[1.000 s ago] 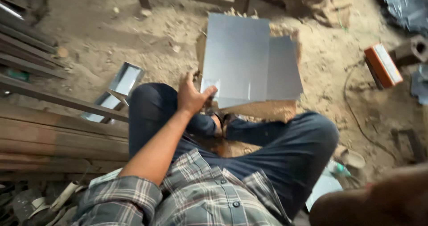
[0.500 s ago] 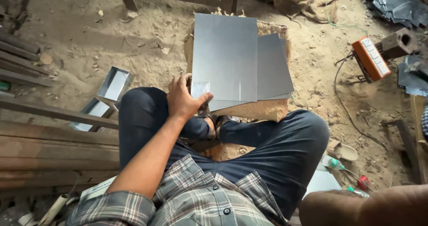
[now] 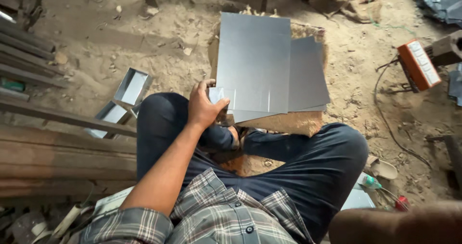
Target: The person sits cross-legged on the ground and uses a green sanding disc to manually sand the surface of a rectangular metal sheet. They repeatedly rub the disc across the sheet, occasionally lifting and repositioning it to work on different areas.
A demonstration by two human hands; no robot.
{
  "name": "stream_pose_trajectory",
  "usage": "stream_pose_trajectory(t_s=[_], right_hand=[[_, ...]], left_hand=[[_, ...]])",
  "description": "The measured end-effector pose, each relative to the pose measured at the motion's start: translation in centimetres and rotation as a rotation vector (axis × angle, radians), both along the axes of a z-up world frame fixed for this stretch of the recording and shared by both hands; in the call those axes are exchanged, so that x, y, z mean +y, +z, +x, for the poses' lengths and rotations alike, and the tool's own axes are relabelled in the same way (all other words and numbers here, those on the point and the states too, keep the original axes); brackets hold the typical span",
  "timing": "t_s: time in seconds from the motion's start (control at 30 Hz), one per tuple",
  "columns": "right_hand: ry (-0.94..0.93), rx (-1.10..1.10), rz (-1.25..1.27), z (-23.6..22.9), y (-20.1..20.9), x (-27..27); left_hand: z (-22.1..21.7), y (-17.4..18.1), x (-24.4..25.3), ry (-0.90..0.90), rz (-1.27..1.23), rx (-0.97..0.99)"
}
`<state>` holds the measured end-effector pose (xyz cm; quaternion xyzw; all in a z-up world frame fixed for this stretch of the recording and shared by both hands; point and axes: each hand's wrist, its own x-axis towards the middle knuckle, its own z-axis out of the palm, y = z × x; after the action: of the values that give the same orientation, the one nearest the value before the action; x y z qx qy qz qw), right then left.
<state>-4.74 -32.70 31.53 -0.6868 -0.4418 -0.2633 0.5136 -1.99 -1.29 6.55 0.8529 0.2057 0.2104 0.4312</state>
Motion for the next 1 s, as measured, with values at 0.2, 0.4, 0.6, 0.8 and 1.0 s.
stream_pose_trajectory(t_s=[0.2, 0.4, 0.6, 0.8, 1.0], right_hand=[[-0.373, 0.392, 0.133, 7.0, -5.2, 4.1], [-0.457, 0.946, -0.184, 11.7, -15.4, 6.5], [-0.267, 0.876, -0.233, 14.6, -19.8, 6.0], [-0.235, 0.873, -0.179, 15.3, -21.6, 5.5], [-0.138, 1.010, 0.026, 15.6, -22.5, 5.3]], left_hand=[[-0.3, 0.4, 1.0, 0.074, -0.135, 0.096], [0.2, -1.1, 1.4, 0.181, -0.240, -0.121], [1.4, -2.0, 3.0, 0.220, -1.114, -0.442], [1.4, -1.8, 0.7, 0.128, -0.433, 0.056], [0.9, -0.4, 0.1, 0.101, -0.048, -0.012]])
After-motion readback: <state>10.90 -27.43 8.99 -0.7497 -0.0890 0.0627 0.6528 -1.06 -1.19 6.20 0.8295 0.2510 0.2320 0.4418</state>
